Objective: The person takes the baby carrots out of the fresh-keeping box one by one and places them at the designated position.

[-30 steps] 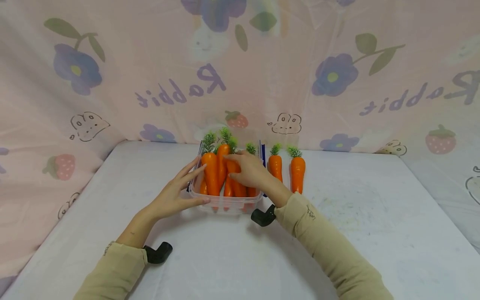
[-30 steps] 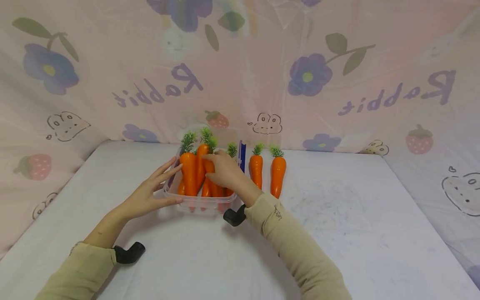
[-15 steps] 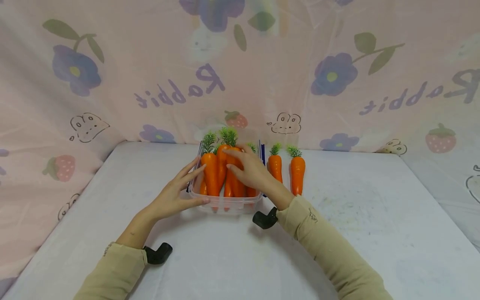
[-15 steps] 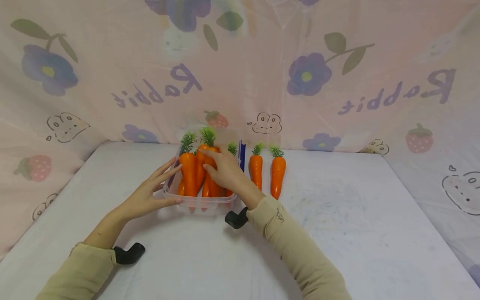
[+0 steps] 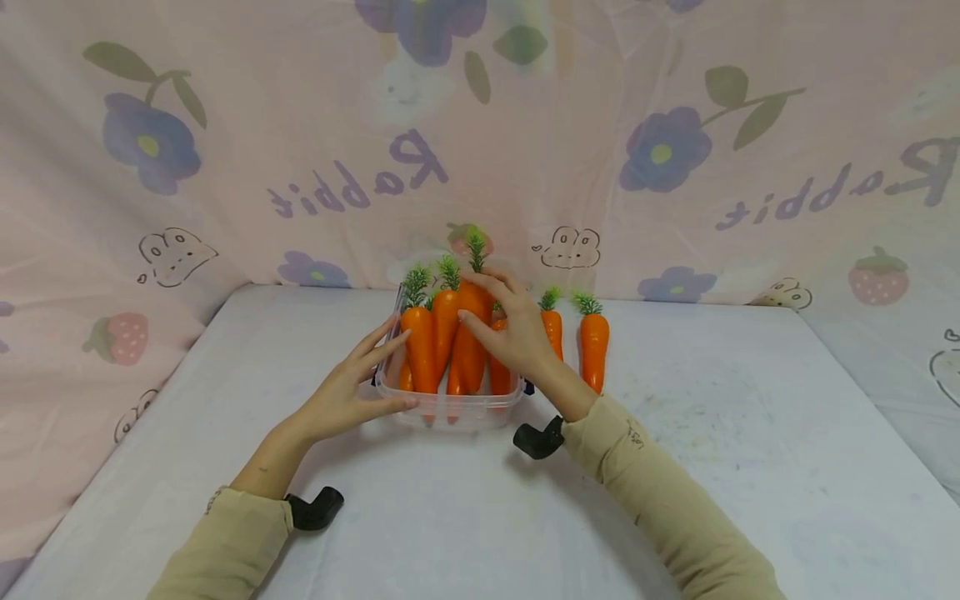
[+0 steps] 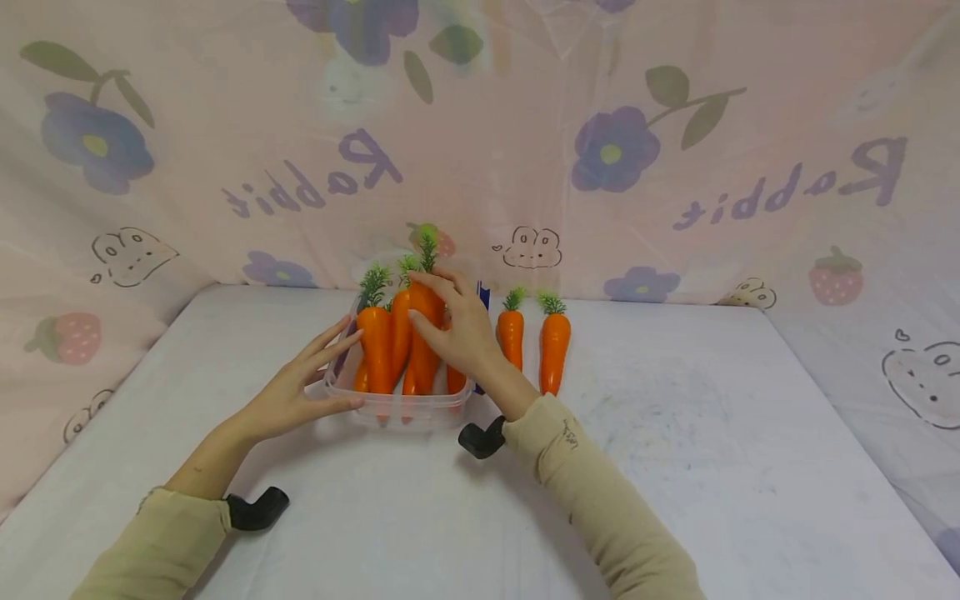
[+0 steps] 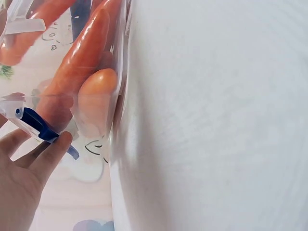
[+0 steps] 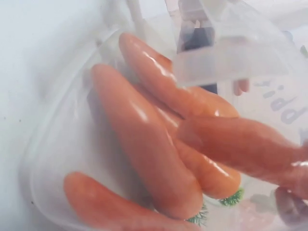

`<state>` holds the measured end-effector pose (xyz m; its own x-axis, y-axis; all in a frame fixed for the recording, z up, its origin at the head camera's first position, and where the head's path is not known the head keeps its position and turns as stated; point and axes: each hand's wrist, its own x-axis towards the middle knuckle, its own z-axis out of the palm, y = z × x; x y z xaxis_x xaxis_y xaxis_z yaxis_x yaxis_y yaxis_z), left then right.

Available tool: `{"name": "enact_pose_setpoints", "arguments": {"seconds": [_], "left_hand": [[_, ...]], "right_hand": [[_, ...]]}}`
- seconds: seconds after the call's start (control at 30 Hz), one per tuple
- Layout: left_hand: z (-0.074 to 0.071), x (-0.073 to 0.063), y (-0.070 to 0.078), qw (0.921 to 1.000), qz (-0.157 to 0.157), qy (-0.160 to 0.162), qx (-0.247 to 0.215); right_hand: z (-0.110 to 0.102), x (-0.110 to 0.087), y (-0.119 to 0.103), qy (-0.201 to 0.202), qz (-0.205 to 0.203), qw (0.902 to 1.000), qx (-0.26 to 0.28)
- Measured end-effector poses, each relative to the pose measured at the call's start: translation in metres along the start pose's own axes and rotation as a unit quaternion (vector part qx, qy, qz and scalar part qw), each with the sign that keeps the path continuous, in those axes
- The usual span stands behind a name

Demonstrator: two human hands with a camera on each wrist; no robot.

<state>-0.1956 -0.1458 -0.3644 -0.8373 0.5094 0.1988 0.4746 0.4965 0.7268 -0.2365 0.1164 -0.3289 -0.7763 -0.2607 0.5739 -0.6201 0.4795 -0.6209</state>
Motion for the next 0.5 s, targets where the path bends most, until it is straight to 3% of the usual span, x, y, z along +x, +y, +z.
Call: {"name": "enact_pose_setpoints", "arguments": {"seconds": [0.27,0.5], "left_hand": [[0.000,-0.001,0.000,1.0000,0.000,0.001,0.003],[0.000,0.000,0.000,1.0000,0.001,0.001,0.002]], "right_hand": [[-0.012,0.005,-0.002,0.073,-0.042,0.9964,0.010],[-0.030,0.008,-0.001,0.084,-0.013,0.9964,0.002]]}}
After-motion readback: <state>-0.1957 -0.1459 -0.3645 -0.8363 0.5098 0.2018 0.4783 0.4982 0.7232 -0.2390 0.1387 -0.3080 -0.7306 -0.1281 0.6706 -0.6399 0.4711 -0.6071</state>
